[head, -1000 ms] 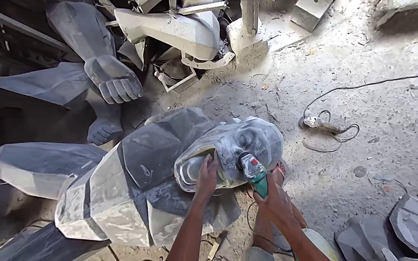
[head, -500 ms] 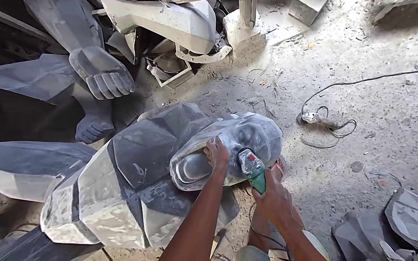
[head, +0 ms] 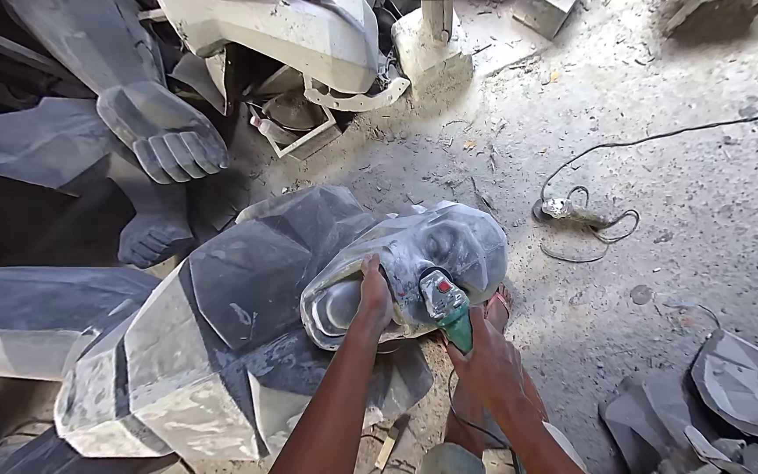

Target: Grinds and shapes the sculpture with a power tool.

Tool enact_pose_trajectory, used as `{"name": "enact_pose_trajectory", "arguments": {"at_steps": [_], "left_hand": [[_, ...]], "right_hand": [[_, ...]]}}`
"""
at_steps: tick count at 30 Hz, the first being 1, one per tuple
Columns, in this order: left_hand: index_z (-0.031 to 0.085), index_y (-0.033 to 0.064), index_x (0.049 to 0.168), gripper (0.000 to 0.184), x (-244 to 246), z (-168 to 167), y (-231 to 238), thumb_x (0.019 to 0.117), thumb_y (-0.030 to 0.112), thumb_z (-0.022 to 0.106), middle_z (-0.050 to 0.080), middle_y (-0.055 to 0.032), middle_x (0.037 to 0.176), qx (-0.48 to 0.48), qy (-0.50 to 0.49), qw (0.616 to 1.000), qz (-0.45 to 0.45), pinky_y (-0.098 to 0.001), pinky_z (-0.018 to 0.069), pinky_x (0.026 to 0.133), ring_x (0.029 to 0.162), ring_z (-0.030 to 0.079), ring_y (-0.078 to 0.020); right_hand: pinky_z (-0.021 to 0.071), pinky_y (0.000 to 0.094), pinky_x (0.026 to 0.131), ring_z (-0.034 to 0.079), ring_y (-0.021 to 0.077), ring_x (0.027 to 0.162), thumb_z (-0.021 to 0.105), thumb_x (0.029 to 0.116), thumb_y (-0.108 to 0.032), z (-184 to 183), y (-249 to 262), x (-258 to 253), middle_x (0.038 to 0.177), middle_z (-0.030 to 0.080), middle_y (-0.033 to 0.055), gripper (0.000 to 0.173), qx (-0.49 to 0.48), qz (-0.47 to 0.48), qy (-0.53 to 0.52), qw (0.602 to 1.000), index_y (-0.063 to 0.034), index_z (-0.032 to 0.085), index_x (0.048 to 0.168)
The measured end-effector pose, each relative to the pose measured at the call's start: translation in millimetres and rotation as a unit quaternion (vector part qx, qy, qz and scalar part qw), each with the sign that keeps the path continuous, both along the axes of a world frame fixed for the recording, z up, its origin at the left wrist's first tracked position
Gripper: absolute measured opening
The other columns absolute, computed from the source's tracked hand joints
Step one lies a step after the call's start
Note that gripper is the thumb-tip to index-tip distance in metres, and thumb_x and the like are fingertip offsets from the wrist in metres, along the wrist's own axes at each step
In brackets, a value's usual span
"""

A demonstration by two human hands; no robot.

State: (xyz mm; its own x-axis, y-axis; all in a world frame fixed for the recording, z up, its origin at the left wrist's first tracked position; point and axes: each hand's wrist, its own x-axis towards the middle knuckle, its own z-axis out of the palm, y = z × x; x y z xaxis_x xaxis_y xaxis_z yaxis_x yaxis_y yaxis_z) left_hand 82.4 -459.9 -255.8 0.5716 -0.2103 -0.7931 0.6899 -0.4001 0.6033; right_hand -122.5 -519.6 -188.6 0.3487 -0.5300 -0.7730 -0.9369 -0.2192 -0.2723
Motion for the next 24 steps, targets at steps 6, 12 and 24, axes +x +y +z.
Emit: {"name": "enact_pose_trajectory", "arguments": {"at_steps": [6, 12, 24], "left_hand": [[0.014, 0.0242, 0.166, 0.070, 0.1, 2.9, -2.5, 0.1078, 0.060, 0.029, 0.016, -0.0037, 0.172, 0.021, 0.000, 0.998, -0.052, -0.0609, 0.0254, 0.121, 0.156, 0.021, -0.0268], [0.013, 0.0236, 0.167, 0.070, 3.8, 2.5, -2.4, 0.1081, 0.059, 0.029, 0.015, -0.0041, 0.173, 0.009, 0.010, 0.998, -0.058, -0.0581, 0.0237, 0.123, 0.157, 0.020, -0.0254], [0.011, 0.0255, 0.167, 0.072, 9.0, -11.3, -6.1, 0.1073, 0.059, 0.033, 0.019, -0.0066, 0.172, 0.020, 0.028, 0.998, -0.057, -0.0584, 0.0281, 0.122, 0.156, 0.024, -0.0265]], "right_hand": [[0.0593, 0.0499, 0.078, 0.073, 0.0257, 0.093, 0.068, 0.0872, -0.049, 2.3, 1.5, 3.2, 0.110, 0.072, 0.0060, 0.066, -0.026, -0.012, 0.020, 0.999, -0.0233, 0.050, 0.145], [0.0585, 0.0512, 0.078, 0.073, 0.0267, 0.093, 0.067, 0.0872, -0.049, 3.9, -2.1, 14.6, 0.109, 0.072, 0.0057, 0.066, -0.013, -0.001, 0.028, 1.000, -0.0241, 0.048, 0.145], [0.0598, 0.0495, 0.076, 0.074, 0.0259, 0.090, 0.068, 0.0869, -0.048, 3.5, 3.3, 8.0, 0.111, 0.072, 0.0060, 0.065, -0.040, 0.018, 0.033, 0.998, -0.0223, 0.050, 0.144]]}}
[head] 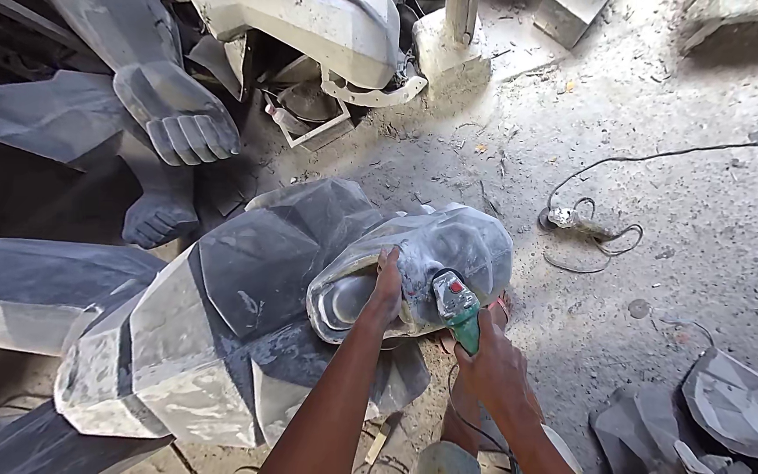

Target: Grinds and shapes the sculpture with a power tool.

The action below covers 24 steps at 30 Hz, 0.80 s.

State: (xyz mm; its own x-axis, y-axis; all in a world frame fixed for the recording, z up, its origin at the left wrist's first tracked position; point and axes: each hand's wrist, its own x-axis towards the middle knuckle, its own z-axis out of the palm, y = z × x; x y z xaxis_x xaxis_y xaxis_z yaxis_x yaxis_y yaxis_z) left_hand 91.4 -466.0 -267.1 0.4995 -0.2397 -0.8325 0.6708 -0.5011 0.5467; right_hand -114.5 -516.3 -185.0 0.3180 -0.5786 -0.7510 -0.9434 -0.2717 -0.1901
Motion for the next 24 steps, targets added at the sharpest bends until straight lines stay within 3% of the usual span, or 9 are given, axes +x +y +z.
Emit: {"name": "enact_pose_trajectory", "arguments": {"at_steps": [4, 7, 9, 11, 14, 16, 21, 24], "left_hand": [[0.009, 0.0265, 0.167, 0.073, -2.2, 4.3, -1.4, 0.1065, 0.060, 0.034, 0.018, -0.0082, 0.171, 0.011, -0.014, 1.000, -0.009, -0.0601, 0.0290, 0.121, 0.155, 0.024, -0.0289], [0.014, 0.0200, 0.166, 0.079, -8.6, -3.7, -14.6, 0.1042, 0.063, 0.038, 0.019, -0.0192, 0.170, 0.136, -0.100, 0.984, -0.056, -0.0668, 0.0273, 0.118, 0.154, 0.024, -0.0389], [0.023, 0.0189, 0.165, 0.076, -21.6, -2.3, -27.1, 0.1043, 0.064, 0.032, 0.027, -0.0207, 0.166, 0.233, -0.183, 0.948, -0.114, -0.0703, 0.0290, 0.115, 0.150, 0.031, -0.0422], [0.029, 0.0232, 0.163, 0.070, -31.5, -6.4, -34.6, 0.1056, 0.063, 0.028, 0.037, -0.0180, 0.162, 0.296, -0.253, 0.909, -0.147, -0.0663, 0.0396, 0.108, 0.143, 0.044, -0.0396], [0.026, 0.0260, 0.164, 0.066, -35.8, -9.9, -34.0, 0.1076, 0.059, 0.025, 0.038, -0.0163, 0.162, 0.313, -0.275, 0.896, -0.155, -0.0635, 0.0443, 0.105, 0.141, 0.047, -0.0379], [0.025, 0.0270, 0.164, 0.064, -35.7, -12.3, -31.2, 0.1079, 0.058, 0.024, 0.034, -0.0147, 0.165, 0.307, -0.282, 0.897, -0.144, -0.0637, 0.0437, 0.107, 0.144, 0.044, -0.0365], [0.042, 0.0216, 0.157, 0.057, -32.7, -13.4, -37.6, 0.1103, 0.050, 0.025, 0.042, -0.0147, 0.159, 0.326, -0.278, 0.900, -0.081, -0.0647, 0.0444, 0.104, 0.138, 0.050, -0.0372], [0.044, 0.0209, 0.156, 0.055, -31.9, -12.1, -38.9, 0.1111, 0.047, 0.025, 0.043, -0.0138, 0.158, 0.341, -0.274, 0.894, -0.099, -0.0635, 0.0454, 0.103, 0.137, 0.052, -0.0365]], "right_hand": [[0.0600, 0.0507, 0.077, 0.074, 0.0268, 0.092, 0.069, 0.0867, -0.048, -3.1, -2.3, -5.1, 0.113, 0.072, 0.0066, 0.068, 0.010, -0.014, -0.015, 1.000, -0.0218, 0.049, 0.147], [0.0594, 0.0516, 0.076, 0.074, 0.0269, 0.090, 0.069, 0.0858, -0.051, -11.8, -9.1, -17.9, 0.103, 0.074, 0.0057, 0.069, -0.015, -0.050, -0.016, 0.999, -0.0210, 0.050, 0.145], [0.0593, 0.0511, 0.074, 0.073, 0.0268, 0.086, 0.069, 0.0867, -0.051, -18.0, -15.5, -29.4, 0.096, 0.074, 0.0061, 0.067, -0.030, -0.072, -0.034, 0.996, -0.0194, 0.051, 0.142], [0.0595, 0.0503, 0.074, 0.073, 0.0246, 0.084, 0.068, 0.0870, -0.051, -23.1, -22.6, -39.7, 0.093, 0.073, 0.0052, 0.068, -0.017, -0.095, -0.061, 0.993, -0.0187, 0.049, 0.144], [0.0599, 0.0476, 0.073, 0.072, 0.0207, 0.083, 0.068, 0.0867, -0.054, -28.3, -26.0, -51.5, 0.091, 0.071, 0.0030, 0.072, 0.034, -0.113, -0.106, 0.987, -0.0195, 0.045, 0.146], [0.0602, 0.0466, 0.076, 0.072, 0.0179, 0.085, 0.068, 0.0851, -0.057, -34.4, -24.1, -52.4, 0.093, 0.071, 0.0014, 0.075, 0.070, -0.116, -0.127, 0.983, -0.0223, 0.044, 0.147], [0.0586, 0.0505, 0.081, 0.072, 0.0219, 0.093, 0.067, 0.0847, -0.055, -39.9, -26.7, -41.7, 0.099, 0.073, 0.0033, 0.071, 0.103, -0.096, -0.099, 0.985, -0.0230, 0.047, 0.145], [0.0583, 0.0501, 0.080, 0.072, 0.0229, 0.091, 0.067, 0.0852, -0.053, -38.3, -27.3, -38.5, 0.096, 0.072, 0.0038, 0.070, 0.094, -0.107, -0.083, 0.986, -0.0225, 0.047, 0.144]]}}
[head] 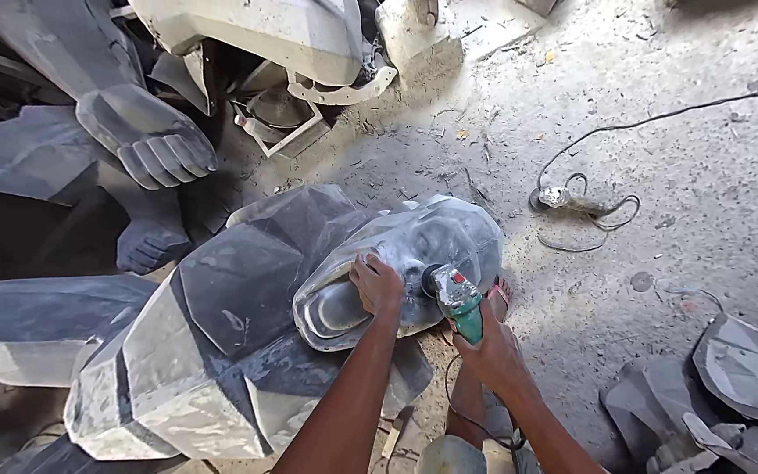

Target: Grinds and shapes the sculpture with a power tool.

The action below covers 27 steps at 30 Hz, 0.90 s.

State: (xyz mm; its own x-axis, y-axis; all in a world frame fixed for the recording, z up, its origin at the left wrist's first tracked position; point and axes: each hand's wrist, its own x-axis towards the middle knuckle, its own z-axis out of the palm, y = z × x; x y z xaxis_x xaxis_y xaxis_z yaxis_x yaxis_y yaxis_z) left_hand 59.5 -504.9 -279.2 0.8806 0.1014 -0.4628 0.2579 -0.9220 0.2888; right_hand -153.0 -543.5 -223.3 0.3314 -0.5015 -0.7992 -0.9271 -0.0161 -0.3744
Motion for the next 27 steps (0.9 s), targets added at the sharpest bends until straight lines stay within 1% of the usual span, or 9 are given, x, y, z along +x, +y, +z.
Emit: {"name": "enact_pose_trajectory", "arguments": {"at_steps": [3, 5, 6, 8, 10, 14, 17, 20, 27], "left_hand": [[0.041, 0.0222, 0.157, 0.054, 1.5, 0.3, 0.3, 0.1114, 0.046, 0.024, 0.042, -0.0137, 0.159, 0.009, 0.009, 1.000, -0.026, -0.0641, 0.0456, 0.103, 0.137, 0.051, -0.0370], [0.040, 0.0230, 0.158, 0.053, 3.1, -1.4, 2.8, 0.1117, 0.043, 0.024, 0.042, -0.0137, 0.160, 0.007, 0.006, 0.999, -0.047, -0.0643, 0.0452, 0.104, 0.139, 0.050, -0.0371], [0.039, 0.0230, 0.158, 0.052, 3.9, -2.7, 3.6, 0.1118, 0.041, 0.024, 0.040, -0.0136, 0.161, 0.005, 0.006, 0.998, -0.057, -0.0645, 0.0444, 0.105, 0.141, 0.048, -0.0372], [0.039, 0.0232, 0.158, 0.052, 3.7, -6.7, 6.4, 0.1116, 0.039, 0.024, 0.038, -0.0127, 0.163, 0.008, -0.004, 0.997, -0.072, -0.0646, 0.0444, 0.105, 0.142, 0.047, -0.0366], [0.040, 0.0250, 0.158, 0.053, 2.3, -11.3, 7.7, 0.1111, 0.041, 0.021, 0.039, -0.0106, 0.163, 0.014, -0.023, 0.997, -0.072, -0.0641, 0.0452, 0.103, 0.141, 0.048, -0.0354], [0.040, 0.0268, 0.158, 0.055, 0.0, -11.4, 5.9, 0.1104, 0.043, 0.018, 0.035, -0.0085, 0.165, 0.009, -0.032, 0.997, -0.064, -0.0640, 0.0446, 0.104, 0.143, 0.047, -0.0342], [0.043, 0.0260, 0.157, 0.055, -0.1, -12.7, 7.4, 0.1103, 0.042, 0.019, 0.037, -0.0080, 0.165, 0.008, -0.043, 0.997, -0.067, -0.0646, 0.0439, 0.105, 0.143, 0.047, -0.0340], [0.044, 0.0260, 0.155, 0.054, -1.2, -15.1, 7.9, 0.1101, 0.042, 0.019, 0.039, -0.0081, 0.163, 0.011, -0.050, 0.996, -0.076, -0.0652, 0.0446, 0.103, 0.141, 0.048, -0.0347], [0.047, 0.0243, 0.154, 0.054, -0.1, -16.4, 8.4, 0.1108, 0.041, 0.018, 0.042, -0.0084, 0.161, 0.019, -0.051, 0.995, -0.086, -0.0653, 0.0435, 0.104, 0.140, 0.049, -0.0354]], "right_hand": [[0.0592, 0.0483, 0.082, 0.072, 0.0203, 0.093, 0.068, 0.0853, -0.054, -2.3, -2.7, -8.0, 0.099, 0.072, 0.0036, 0.074, 0.018, -0.045, -0.023, 0.999, -0.0225, 0.044, 0.148], [0.0610, 0.0421, 0.083, 0.072, 0.0155, 0.094, 0.072, 0.0841, -0.053, -13.6, -2.2, -21.0, 0.105, 0.071, 0.0030, 0.078, 0.071, -0.128, -0.102, 0.984, -0.0199, 0.043, 0.149], [0.0628, 0.0392, 0.082, 0.072, 0.0150, 0.093, 0.076, 0.0840, -0.050, -19.9, -3.5, -27.2, 0.109, 0.070, 0.0043, 0.080, 0.122, -0.185, -0.153, 0.963, -0.0173, 0.042, 0.148], [0.0659, 0.0428, 0.074, 0.074, 0.0245, 0.084, 0.080, 0.0857, -0.042, -27.6, -9.2, -37.1, 0.107, 0.070, 0.0128, 0.079, 0.244, -0.290, -0.228, 0.897, -0.0112, 0.042, 0.148], [0.0639, 0.0450, 0.067, 0.072, 0.0303, 0.074, 0.075, 0.0896, -0.040, -29.7, -19.2, -44.0, 0.096, 0.069, 0.0185, 0.071, 0.349, -0.342, -0.245, 0.837, -0.0088, 0.043, 0.144], [0.0634, 0.0413, 0.065, 0.072, 0.0275, 0.070, 0.059, 0.0987, -0.037, -38.6, -41.1, -50.1, 0.088, 0.068, 0.0176, 0.051, 0.450, -0.383, -0.229, 0.773, -0.0080, 0.044, 0.138], [0.0632, 0.0407, 0.065, 0.072, 0.0278, 0.072, 0.057, 0.1005, -0.037, -47.5, -50.3, -48.0, 0.089, 0.068, 0.0174, 0.048, 0.479, -0.384, -0.212, 0.761, -0.0095, 0.043, 0.137], [0.0632, 0.0414, 0.066, 0.072, 0.0280, 0.072, 0.064, 0.0962, -0.041, -54.0, -53.5, -45.5, 0.090, 0.068, 0.0174, 0.055, 0.487, -0.362, -0.216, 0.765, -0.0098, 0.045, 0.137], [0.0630, 0.0395, 0.068, 0.071, 0.0241, 0.073, 0.073, 0.0913, -0.037, -47.5, -53.6, -28.3, 0.094, 0.068, 0.0137, 0.059, 0.440, -0.313, -0.207, 0.816, -0.0112, 0.047, 0.138]]}}
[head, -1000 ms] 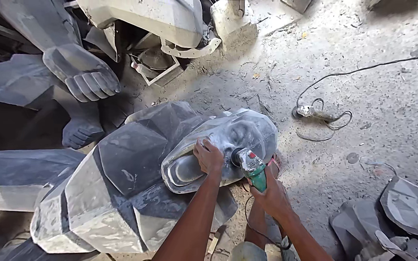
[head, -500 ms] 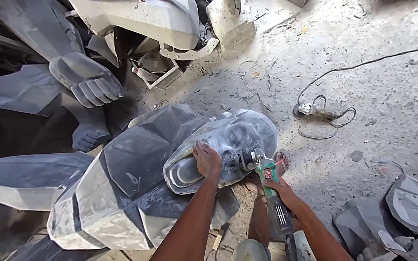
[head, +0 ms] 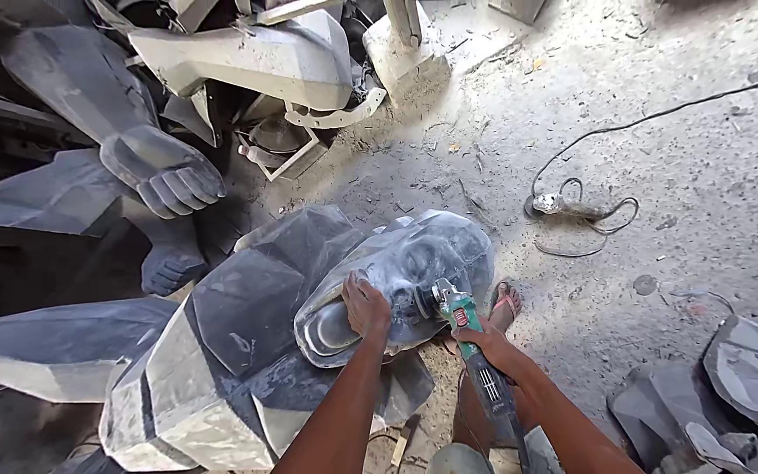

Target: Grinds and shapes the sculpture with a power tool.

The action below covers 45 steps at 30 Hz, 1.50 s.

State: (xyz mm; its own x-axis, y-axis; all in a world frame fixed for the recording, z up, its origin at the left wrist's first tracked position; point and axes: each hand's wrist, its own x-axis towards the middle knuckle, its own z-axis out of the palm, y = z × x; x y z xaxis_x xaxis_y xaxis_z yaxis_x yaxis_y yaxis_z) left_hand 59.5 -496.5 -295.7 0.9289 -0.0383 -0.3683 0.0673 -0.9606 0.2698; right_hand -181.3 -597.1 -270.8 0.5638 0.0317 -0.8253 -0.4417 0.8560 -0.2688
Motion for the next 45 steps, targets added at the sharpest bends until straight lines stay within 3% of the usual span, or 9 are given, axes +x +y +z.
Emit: {"name": "enact_pose_trajectory", "arguments": {"at_steps": [9, 16, 20, 23, 28, 33, 37, 42, 45], "left_hand": [[0.045, 0.0196, 0.155, 0.056, 1.9, 5.7, 1.9, 0.1109, 0.039, 0.018, 0.041, -0.0113, 0.162, -0.015, 0.017, 1.000, -0.012, -0.0663, 0.0380, 0.110, 0.146, 0.042, -0.0368], [0.046, 0.0193, 0.155, 0.054, 0.0, 8.0, 0.4, 0.1112, 0.037, 0.019, 0.042, -0.0111, 0.161, -0.003, 0.014, 1.000, -0.013, -0.0654, 0.0389, 0.110, 0.146, 0.042, -0.0359], [0.050, 0.0203, 0.152, 0.055, -2.1, 4.7, 0.4, 0.1111, 0.039, 0.019, 0.045, -0.0105, 0.159, -0.007, -0.001, 1.000, -0.010, -0.0655, 0.0403, 0.108, 0.144, 0.045, -0.0350], [0.052, 0.0208, 0.151, 0.055, -1.6, 0.5, 2.3, 0.1108, 0.040, 0.019, 0.046, -0.0094, 0.158, -0.012, -0.016, 1.000, -0.012, -0.0635, 0.0417, 0.108, 0.143, 0.046, -0.0334], [0.053, 0.0236, 0.150, 0.052, -3.0, -4.3, 6.0, 0.1103, 0.040, 0.023, 0.047, -0.0064, 0.158, -0.015, -0.034, 0.999, -0.014, -0.0606, 0.0438, 0.107, 0.142, 0.048, -0.0296], [0.055, 0.0238, 0.148, 0.051, -3.2, -2.1, 2.7, 0.1103, 0.040, 0.025, 0.049, -0.0065, 0.156, -0.018, -0.040, 0.999, -0.010, -0.0608, 0.0462, 0.104, 0.139, 0.051, -0.0300], [0.057, 0.0242, 0.146, 0.050, -3.7, -0.1, 1.1, 0.1100, 0.039, 0.027, 0.050, -0.0062, 0.156, -0.016, -0.041, 0.999, -0.009, -0.0603, 0.0474, 0.102, 0.138, 0.052, -0.0295], [0.055, 0.0222, 0.148, 0.050, -4.5, 1.3, 3.2, 0.1102, 0.039, 0.027, 0.049, -0.0083, 0.156, -0.025, -0.032, 0.999, -0.028, -0.0602, 0.0476, 0.102, 0.138, 0.052, -0.0308], [0.055, 0.0247, 0.148, 0.051, -4.1, -3.0, 3.7, 0.1101, 0.041, 0.025, 0.049, -0.0071, 0.155, -0.023, -0.042, 0.999, -0.027, -0.0605, 0.0495, 0.099, 0.135, 0.055, -0.0309]], "right_hand": [[0.0646, 0.0398, 0.076, 0.073, 0.0228, 0.086, 0.080, 0.0875, -0.036, 29.5, 21.4, -7.1, 0.112, 0.069, 0.0110, 0.074, -0.096, 0.028, -0.023, 0.995, -0.0116, 0.042, 0.147], [0.0640, 0.0410, 0.068, 0.072, 0.0266, 0.073, 0.075, 0.0908, -0.034, 7.4, 15.7, 4.1, 0.095, 0.069, 0.0160, 0.065, -0.033, -0.027, -0.014, 0.999, -0.0066, 0.044, 0.141], [0.0646, 0.0408, 0.075, 0.073, 0.0238, 0.084, 0.081, 0.0859, -0.036, 19.7, 16.3, -11.0, 0.109, 0.069, 0.0128, 0.073, -0.090, 0.011, -0.019, 0.996, -0.0083, 0.046, 0.143], [0.0593, 0.0327, 0.093, 0.068, 0.0104, 0.105, 0.079, 0.0830, -0.046, 35.3, 28.1, -19.1, 0.122, 0.067, 0.0052, 0.085, -0.276, 0.090, 0.051, 0.955, -0.0085, 0.041, 0.150], [0.0612, 0.0476, 0.078, 0.072, 0.0176, 0.089, 0.073, 0.0820, -0.050, 27.4, 50.7, -11.0, 0.099, 0.073, 0.0025, 0.075, -0.475, 0.177, 0.206, 0.837, -0.0137, 0.050, 0.143], [0.0617, 0.0494, 0.077, 0.074, 0.0209, 0.095, 0.076, 0.0806, -0.044, 23.2, 71.4, 12.5, 0.115, 0.073, 0.0020, 0.069, -0.539, 0.261, 0.244, 0.763, -0.0163, 0.058, 0.141], [0.0620, 0.0457, 0.077, 0.073, 0.0223, 0.099, 0.077, 0.0816, -0.039, 26.3, 81.9, 32.1, 0.118, 0.071, 0.0041, 0.064, -0.552, 0.313, 0.262, 0.727, -0.0161, 0.061, 0.139], [0.0609, 0.0474, 0.078, 0.072, 0.0266, 0.103, 0.077, 0.0818, -0.034, 30.1, 83.2, 36.6, 0.123, 0.068, 0.0080, 0.062, -0.526, 0.361, 0.280, 0.717, -0.0204, 0.059, 0.139], [0.0611, 0.0479, 0.073, 0.073, 0.0241, 0.096, 0.080, 0.0792, -0.036, 25.0, 89.6, 30.4, 0.114, 0.071, 0.0049, 0.061, -0.562, 0.299, 0.303, 0.709, -0.0177, 0.062, 0.134]]}}
